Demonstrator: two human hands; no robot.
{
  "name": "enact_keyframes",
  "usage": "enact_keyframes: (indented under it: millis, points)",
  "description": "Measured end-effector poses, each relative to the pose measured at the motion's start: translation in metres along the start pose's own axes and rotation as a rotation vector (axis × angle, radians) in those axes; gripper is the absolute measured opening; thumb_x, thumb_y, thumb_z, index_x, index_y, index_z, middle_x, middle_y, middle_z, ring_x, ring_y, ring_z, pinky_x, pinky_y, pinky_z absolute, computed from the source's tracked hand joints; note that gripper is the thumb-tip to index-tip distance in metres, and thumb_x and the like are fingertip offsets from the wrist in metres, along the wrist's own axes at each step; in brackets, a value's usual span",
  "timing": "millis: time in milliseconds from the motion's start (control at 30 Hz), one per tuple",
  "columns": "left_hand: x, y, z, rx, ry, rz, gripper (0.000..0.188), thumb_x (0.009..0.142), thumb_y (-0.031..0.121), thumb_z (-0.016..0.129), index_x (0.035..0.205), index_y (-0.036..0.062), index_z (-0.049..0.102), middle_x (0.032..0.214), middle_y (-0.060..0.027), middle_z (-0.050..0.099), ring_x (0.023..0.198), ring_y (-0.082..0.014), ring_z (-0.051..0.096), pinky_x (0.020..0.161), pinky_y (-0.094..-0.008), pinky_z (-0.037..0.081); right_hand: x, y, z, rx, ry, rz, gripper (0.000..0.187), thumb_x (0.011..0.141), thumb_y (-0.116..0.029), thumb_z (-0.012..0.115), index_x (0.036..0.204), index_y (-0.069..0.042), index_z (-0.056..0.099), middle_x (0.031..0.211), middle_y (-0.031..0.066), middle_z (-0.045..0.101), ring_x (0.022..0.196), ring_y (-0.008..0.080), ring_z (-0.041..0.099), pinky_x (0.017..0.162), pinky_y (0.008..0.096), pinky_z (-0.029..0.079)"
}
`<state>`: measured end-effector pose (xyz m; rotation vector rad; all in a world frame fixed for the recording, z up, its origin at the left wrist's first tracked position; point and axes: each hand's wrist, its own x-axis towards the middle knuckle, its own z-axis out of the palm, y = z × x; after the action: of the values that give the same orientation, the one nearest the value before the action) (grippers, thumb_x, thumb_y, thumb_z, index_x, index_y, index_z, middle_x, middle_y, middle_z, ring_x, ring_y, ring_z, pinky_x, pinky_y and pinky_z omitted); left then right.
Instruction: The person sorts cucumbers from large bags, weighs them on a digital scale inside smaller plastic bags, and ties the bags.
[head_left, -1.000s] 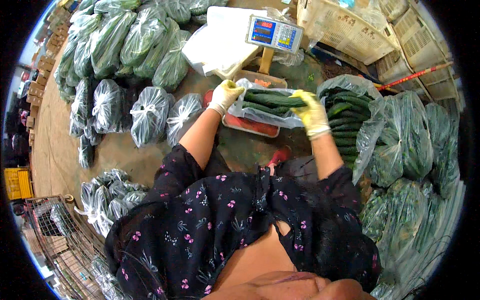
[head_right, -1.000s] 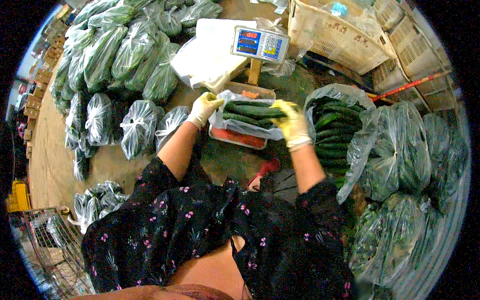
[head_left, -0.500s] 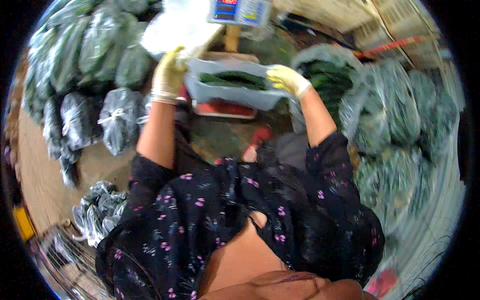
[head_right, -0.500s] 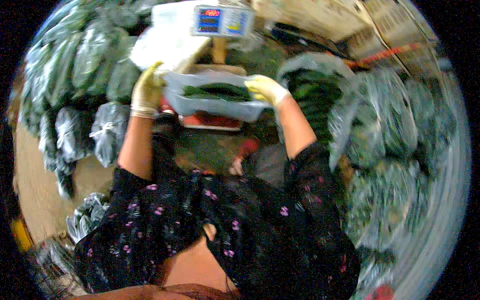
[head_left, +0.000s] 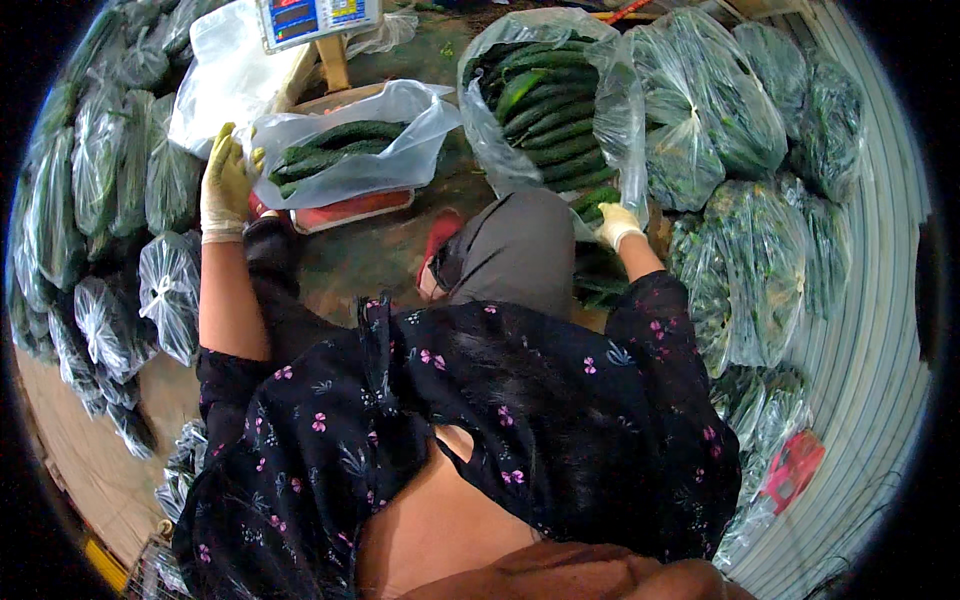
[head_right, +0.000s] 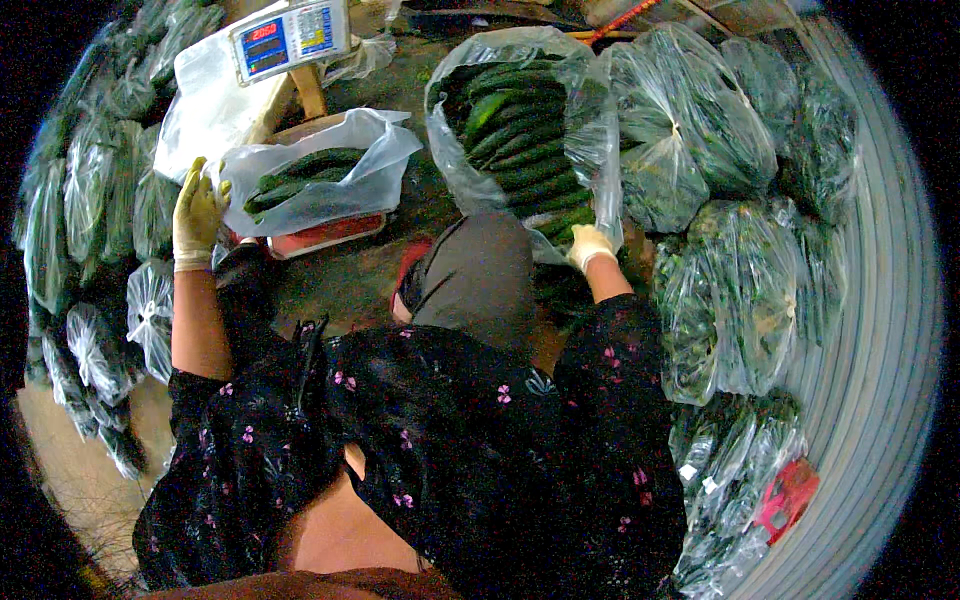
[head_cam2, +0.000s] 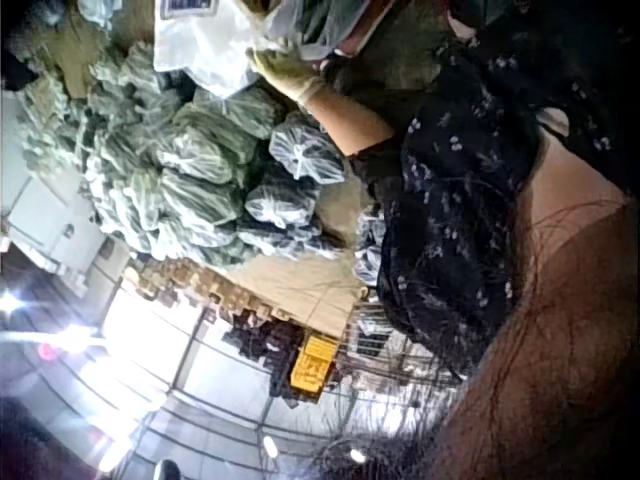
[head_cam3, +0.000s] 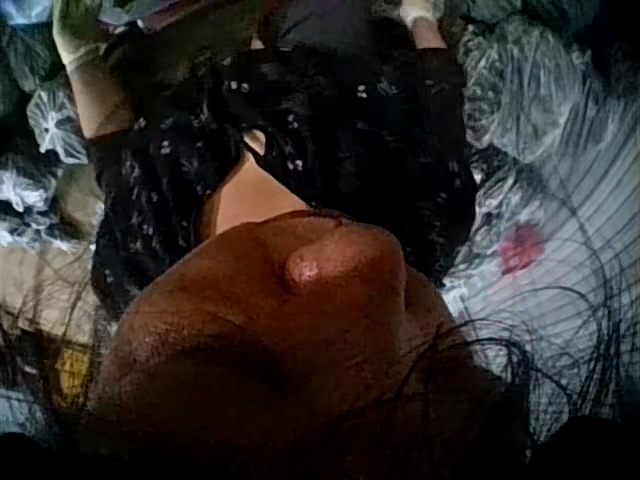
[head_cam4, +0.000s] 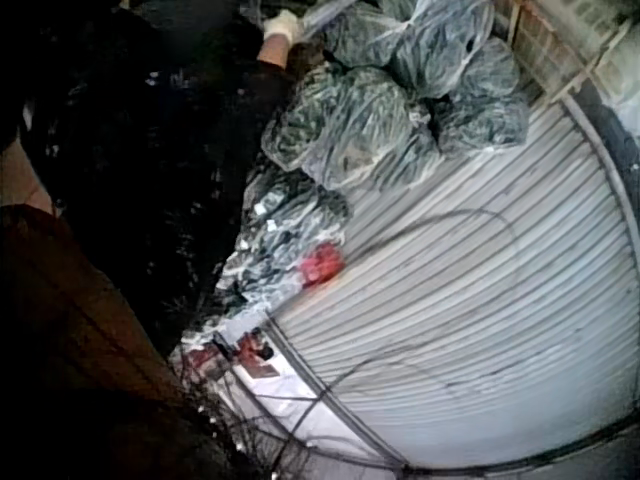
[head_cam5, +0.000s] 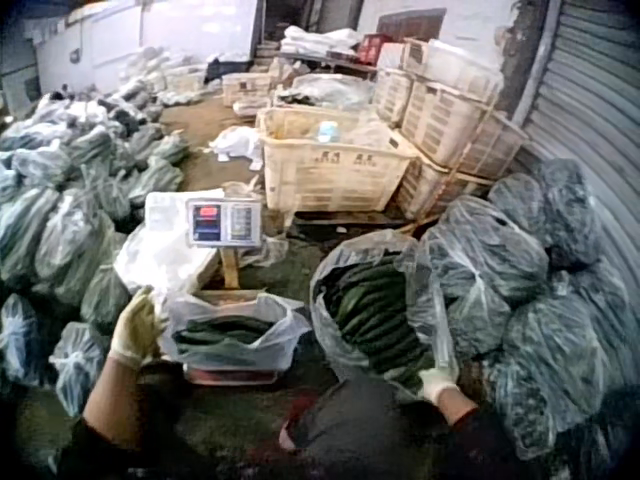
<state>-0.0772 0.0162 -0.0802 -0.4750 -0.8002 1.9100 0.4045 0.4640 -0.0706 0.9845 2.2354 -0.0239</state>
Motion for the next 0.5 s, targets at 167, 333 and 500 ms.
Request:
enact_keyframes:
  millis: [167, 333, 500]
  points:
    - [0.004, -0.019, -0.003, 1.252, 0.185, 0.322, 0.042, 0.093, 0.02, 0.037, 0.133, 0.0068, 0.033, 0.128, -0.0037, 0.042, 0.119, -0.015, 0.038, 0.099, -0.0326, 0.032, -0.014, -0.016, 0.004, -0.161, -0.171, -0.018, 0.032, 0.074, -0.009, 0.058, 0.106, -0.004, 0.058, 0.106, 0.0167, 0.061, 0.1, 0.0309, 0.058, 0.079, 0.0402, 0.049]
    - [-0.001, -0.024, 0.006, 1.707, 0.215, 0.379, 0.044, 0.091, 0.021, 0.044, 0.131, 0.0055, 0.036, 0.122, -0.0066, 0.045, 0.109, -0.0179, 0.046, 0.088, -0.0328, 0.04, 0.029, -0.017, 0.002, 0.396, 0.101, 0.104, 0.037, 0.076, -0.011, 0.051, 0.112, -0.011, 0.058, 0.116, 0.0135, 0.056, 0.105, 0.0331, 0.054, 0.087, 0.0405, 0.045]
    - [-0.003, -0.047, 0.0, 1.658, 0.331, 0.52, 0.047, 0.088, 0.024, 0.049, 0.129, 0.0046, 0.038, 0.123, -0.0112, 0.047, 0.101, -0.0212, 0.05, 0.085, -0.0317, 0.042, 0.067, -0.005, 0.007, 0.341, 0.108, 0.308, 0.04, 0.077, -0.013, 0.048, 0.117, -0.009, 0.055, 0.12, 0.0144, 0.053, 0.111, 0.0316, 0.05, 0.092, 0.0387, 0.042]
